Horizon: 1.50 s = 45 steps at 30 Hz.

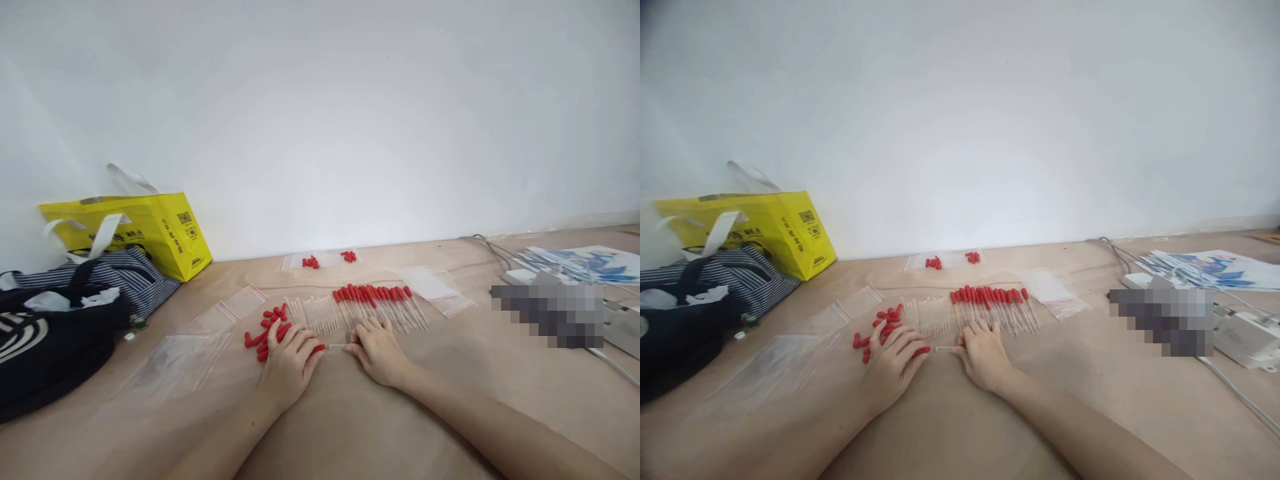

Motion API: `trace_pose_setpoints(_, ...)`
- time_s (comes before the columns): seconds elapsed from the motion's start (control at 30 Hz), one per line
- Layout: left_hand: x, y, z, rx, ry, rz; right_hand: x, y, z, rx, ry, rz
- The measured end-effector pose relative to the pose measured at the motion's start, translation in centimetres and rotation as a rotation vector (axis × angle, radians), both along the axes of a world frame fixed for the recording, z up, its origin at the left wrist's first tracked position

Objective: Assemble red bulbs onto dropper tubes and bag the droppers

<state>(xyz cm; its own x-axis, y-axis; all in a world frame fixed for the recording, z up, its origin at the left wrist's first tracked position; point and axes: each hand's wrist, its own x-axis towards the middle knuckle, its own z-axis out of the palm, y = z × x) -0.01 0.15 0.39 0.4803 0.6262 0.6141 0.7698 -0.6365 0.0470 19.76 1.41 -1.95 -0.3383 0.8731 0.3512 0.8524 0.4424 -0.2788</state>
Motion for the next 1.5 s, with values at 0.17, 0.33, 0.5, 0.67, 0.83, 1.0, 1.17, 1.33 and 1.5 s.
trace_pose_setpoints(0.17, 0.3, -0.2, 0.1, 0.004, -0.031, 0.005, -0.4, -0.6, -0.1, 0.029, 0.174, 0.003)
trace_pose_setpoints(0.33, 0.5, -0.3, 0.2, 0.020, -0.063, 0.017, -1.1, -1.0, 0.1, 0.054, 0.181, 0.036)
trace_pose_setpoints(0.5, 0.5, -0.4, 0.0, -0.009, -0.098, 0.008, -1.1, -1.3, 0.2, 0.056, 0.167, 0.152)
trace_pose_setpoints(0.67, 0.7, -0.6, -0.1, -0.058, -0.144, -0.038, -0.8, -1.4, 0.0, 0.210, 0.100, 0.212)
trace_pose_setpoints(0.83, 0.7, -0.9, 0.0, -0.082, -0.101, -0.075, -0.3, -1.4, -0.2, 0.447, -0.106, 0.271)
trace_pose_setpoints(1.0, 0.9, -1.1, -0.2, -0.036, -0.051, -0.116, 0.0, -1.5, -0.4, 0.589, -0.136, 0.352)
trace_pose_setpoints(1.17, 0.9, -1.1, -0.5, -0.016, -0.049, -0.167, -0.4, -1.5, -0.5, 0.551, -0.053, 0.366)
trace_pose_setpoints(1.33, 0.9, -1.1, -0.7, -0.036, -0.054, -0.184, -1.0, -1.6, -0.2, 0.502, 0.013, 0.384)
trace_pose_setpoints(1.5, 1.0, -0.9, -0.9, -0.062, -0.065, -0.183, -1.1, -1.5, -0.2, 0.453, 0.017, 0.400)
